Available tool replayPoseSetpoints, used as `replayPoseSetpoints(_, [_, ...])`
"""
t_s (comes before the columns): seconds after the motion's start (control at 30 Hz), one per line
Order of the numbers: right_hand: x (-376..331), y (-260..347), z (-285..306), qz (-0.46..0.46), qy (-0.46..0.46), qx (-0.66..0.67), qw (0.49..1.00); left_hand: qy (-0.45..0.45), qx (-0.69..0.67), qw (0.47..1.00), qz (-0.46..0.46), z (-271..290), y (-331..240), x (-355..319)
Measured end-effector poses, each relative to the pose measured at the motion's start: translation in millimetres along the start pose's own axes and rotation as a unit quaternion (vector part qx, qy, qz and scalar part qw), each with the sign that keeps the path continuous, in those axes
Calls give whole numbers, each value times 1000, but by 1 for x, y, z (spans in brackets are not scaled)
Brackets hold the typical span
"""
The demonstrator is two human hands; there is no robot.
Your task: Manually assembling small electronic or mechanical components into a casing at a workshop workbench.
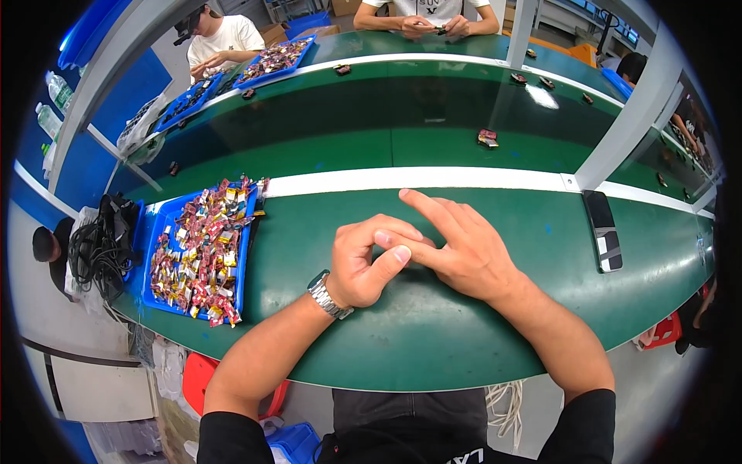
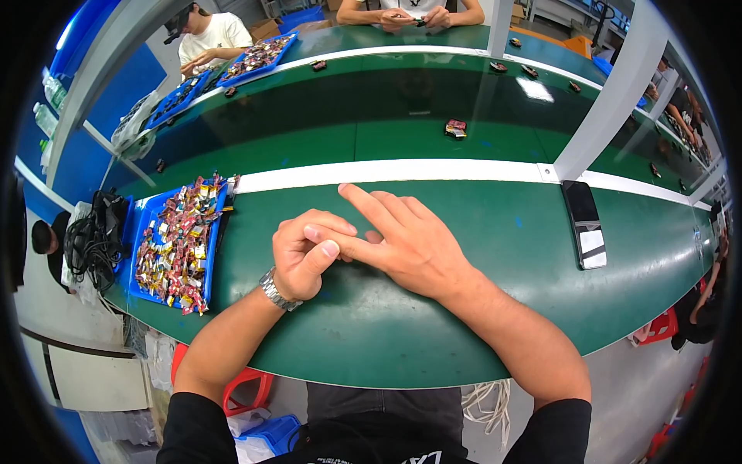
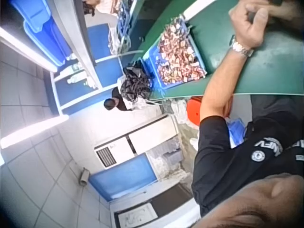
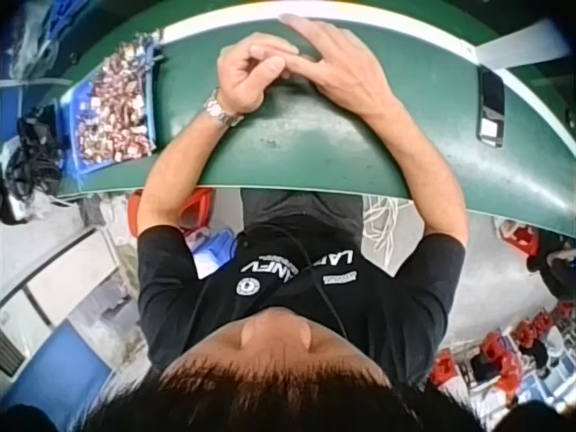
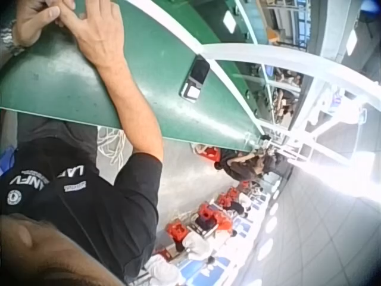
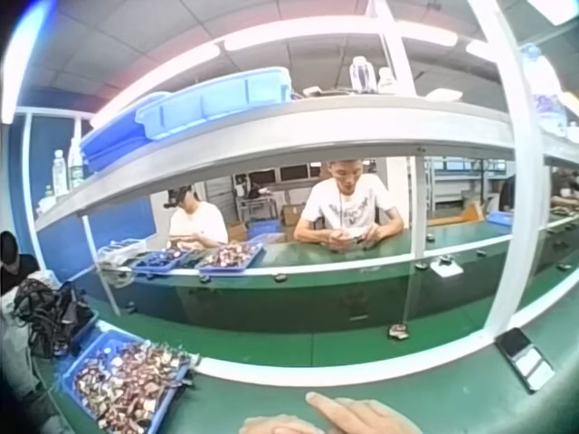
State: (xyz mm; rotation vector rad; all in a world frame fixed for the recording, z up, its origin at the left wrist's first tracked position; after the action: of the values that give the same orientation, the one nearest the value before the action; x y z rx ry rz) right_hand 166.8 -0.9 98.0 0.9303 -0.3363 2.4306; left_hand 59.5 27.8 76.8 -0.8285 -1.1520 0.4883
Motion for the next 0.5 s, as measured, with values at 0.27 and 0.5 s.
replayPoseSetpoints(0.27, [-1, -1, -2, -7, 3, 13, 1000, -2, 6, 1000, -2, -1, 0, 0])
replayPoseSetpoints(0.5, [-1, -2, -3, -10, 6, 34, 999, -3, 16, 1000, 4, 0, 2, 0])
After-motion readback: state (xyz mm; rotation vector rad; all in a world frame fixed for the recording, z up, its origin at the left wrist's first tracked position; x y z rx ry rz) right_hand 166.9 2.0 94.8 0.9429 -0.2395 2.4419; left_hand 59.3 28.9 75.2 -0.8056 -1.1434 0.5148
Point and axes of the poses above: each hand's wrist, its own x-axis towards the middle knuckle, its own z-axis out of the back of the hand, y = z × x, the point moved 10 cm from there along x, towards the middle knuckle, and after that the axes turned 2 degrees about z, right-handed, at the moved point
